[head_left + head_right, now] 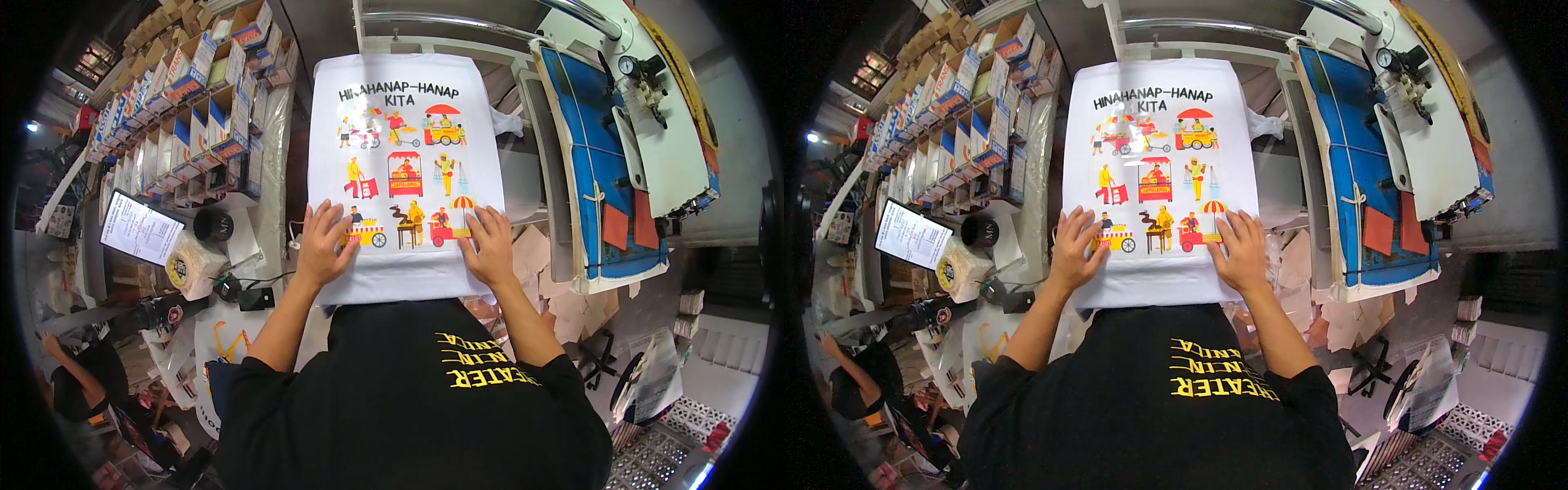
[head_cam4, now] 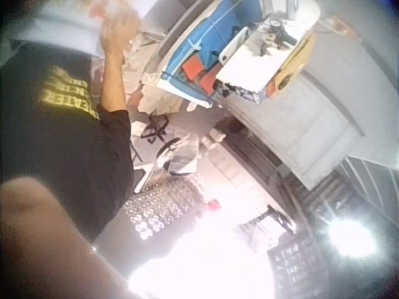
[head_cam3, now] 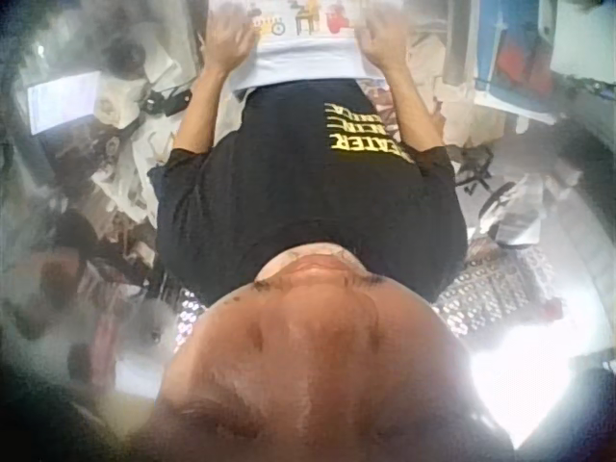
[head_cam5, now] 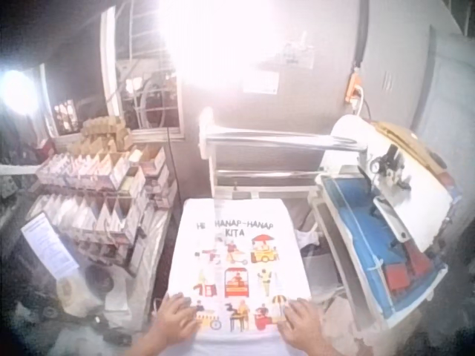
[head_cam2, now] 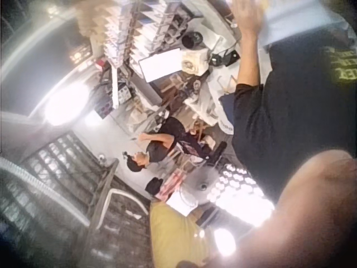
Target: The person prepares shirts for heat pressing by smoothing them on the machine platen and trimming printed transfer sheets using scissors.
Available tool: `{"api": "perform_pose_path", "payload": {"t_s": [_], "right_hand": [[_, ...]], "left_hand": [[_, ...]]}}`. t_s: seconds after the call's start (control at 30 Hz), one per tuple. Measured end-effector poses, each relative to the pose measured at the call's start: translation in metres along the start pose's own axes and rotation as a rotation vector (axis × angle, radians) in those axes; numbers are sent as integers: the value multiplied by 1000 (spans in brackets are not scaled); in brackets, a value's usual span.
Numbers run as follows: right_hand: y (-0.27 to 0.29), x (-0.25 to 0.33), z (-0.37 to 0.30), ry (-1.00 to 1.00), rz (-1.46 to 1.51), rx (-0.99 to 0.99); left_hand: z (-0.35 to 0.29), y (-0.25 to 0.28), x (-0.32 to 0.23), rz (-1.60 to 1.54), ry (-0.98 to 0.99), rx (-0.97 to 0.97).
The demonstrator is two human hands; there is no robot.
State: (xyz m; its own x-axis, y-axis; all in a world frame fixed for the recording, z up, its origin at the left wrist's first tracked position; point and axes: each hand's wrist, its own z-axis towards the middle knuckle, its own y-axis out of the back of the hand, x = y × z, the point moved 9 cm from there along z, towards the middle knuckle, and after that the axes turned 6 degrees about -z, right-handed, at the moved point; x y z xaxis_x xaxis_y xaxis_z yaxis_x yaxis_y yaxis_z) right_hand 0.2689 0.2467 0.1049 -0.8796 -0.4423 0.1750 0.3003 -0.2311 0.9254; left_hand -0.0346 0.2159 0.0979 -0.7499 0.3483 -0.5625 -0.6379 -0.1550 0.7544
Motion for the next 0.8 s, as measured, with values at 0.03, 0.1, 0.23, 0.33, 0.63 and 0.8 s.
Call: {"api": "perform_pose_path", "payload": {"t_s": [0.03,0.1,0.23,0.33,0.63,0.8], "right_hand": [[-6,-4,-4,8,-3,17],[-8,-6,-6,2,38,-6],[-4,-8,-7,-15,79,-32],[-2,-8,-5,-23,66,-39],[-4,-7,-2,-16,19,-57],[-3,-8,-3,-35,54,-40]], "left_hand": [[-2,0,-2,5,-4,-9],[-4,1,-2,1,7,-19],[-3,1,-3,-6,-8,-9],[-2,1,-3,-6,-3,-5],[0,1,-1,-20,16,-24],[1,2,-1,-40,9,-16]]}}
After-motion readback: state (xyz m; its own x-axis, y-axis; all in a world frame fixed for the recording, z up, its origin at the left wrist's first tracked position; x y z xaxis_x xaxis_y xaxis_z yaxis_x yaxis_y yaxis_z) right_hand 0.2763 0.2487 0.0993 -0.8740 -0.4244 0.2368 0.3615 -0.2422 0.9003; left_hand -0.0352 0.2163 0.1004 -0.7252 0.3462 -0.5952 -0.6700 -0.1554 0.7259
